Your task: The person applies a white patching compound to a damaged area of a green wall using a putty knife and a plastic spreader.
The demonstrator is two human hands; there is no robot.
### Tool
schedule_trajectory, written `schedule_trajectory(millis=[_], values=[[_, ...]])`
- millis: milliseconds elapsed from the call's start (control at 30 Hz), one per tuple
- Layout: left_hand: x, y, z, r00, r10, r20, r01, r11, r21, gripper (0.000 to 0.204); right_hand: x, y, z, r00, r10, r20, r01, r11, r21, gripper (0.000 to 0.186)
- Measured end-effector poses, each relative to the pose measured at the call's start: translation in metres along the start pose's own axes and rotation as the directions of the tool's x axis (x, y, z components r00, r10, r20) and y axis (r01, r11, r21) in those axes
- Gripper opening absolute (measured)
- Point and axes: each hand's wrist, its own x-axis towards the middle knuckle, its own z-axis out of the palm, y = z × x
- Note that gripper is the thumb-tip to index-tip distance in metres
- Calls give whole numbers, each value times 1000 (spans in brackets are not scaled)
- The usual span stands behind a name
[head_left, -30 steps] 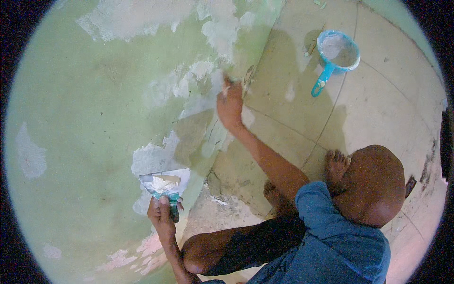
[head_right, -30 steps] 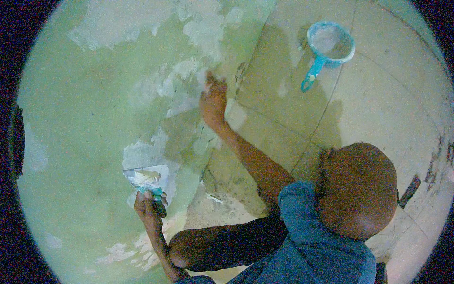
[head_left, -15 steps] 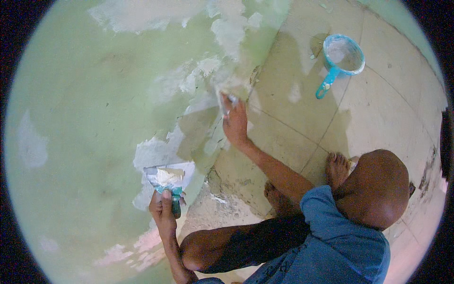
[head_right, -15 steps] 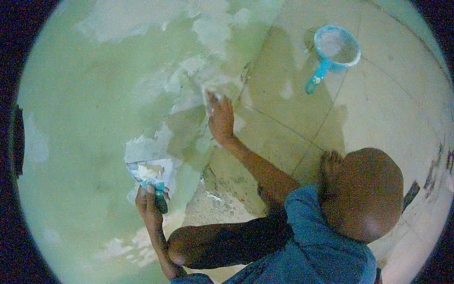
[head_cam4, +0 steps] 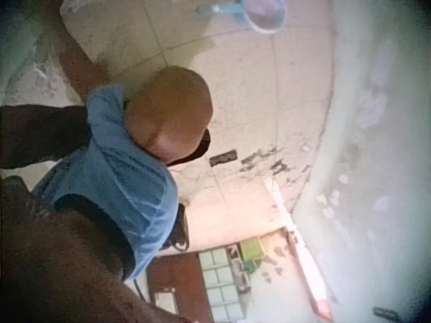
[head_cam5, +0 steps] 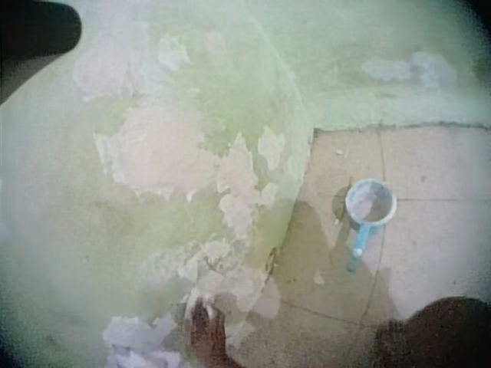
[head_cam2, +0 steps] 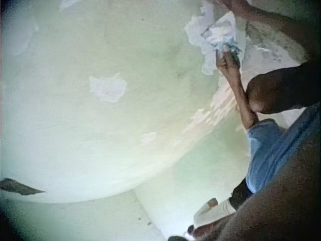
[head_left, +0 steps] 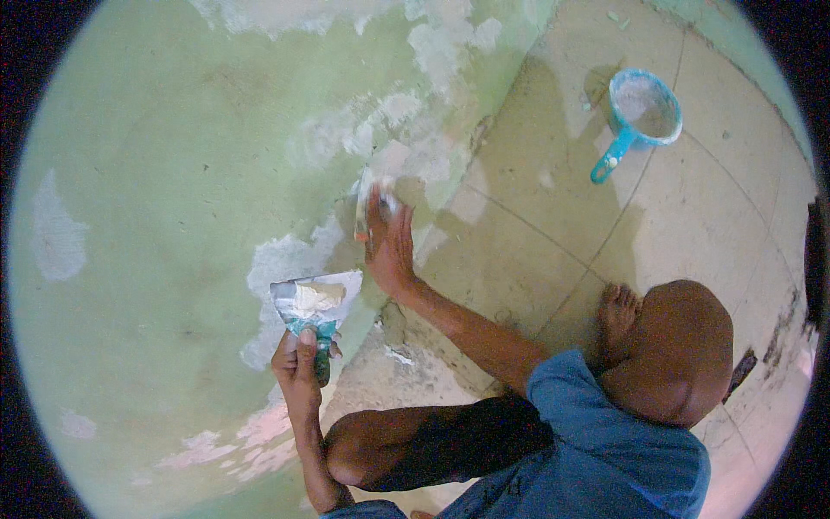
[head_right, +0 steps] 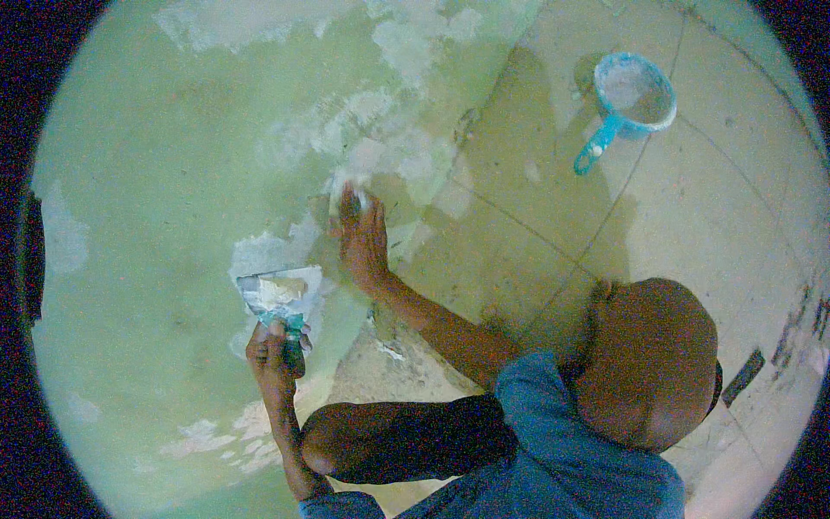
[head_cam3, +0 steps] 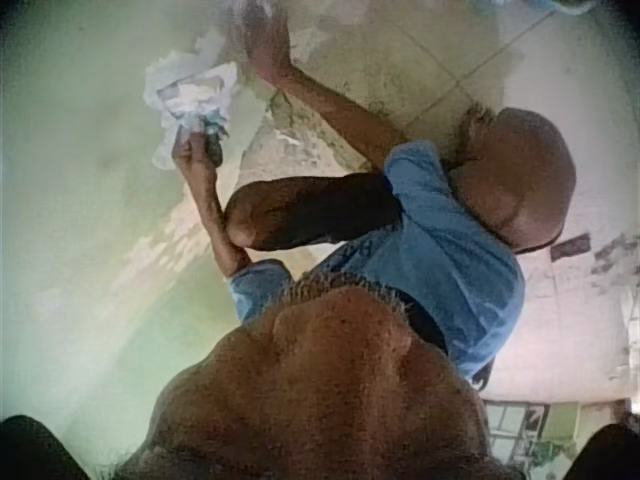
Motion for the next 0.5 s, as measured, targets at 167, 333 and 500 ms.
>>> schedule_trajectory(millis=[167,333,500], values=[[-1,6,-5,997,-80,-14,80,996,43,33,-16,25,-34,925,348,152,-373,909,186,65],[-2,2,6,996,52,-70,-53,998,-12,32,45,65,-36,860,510,25,-488,806,336,43],[-6,-1,-6,994,17,-106,-11,999,51,33,66,-18,-32,973,194,-123,-171,969,177,52]])
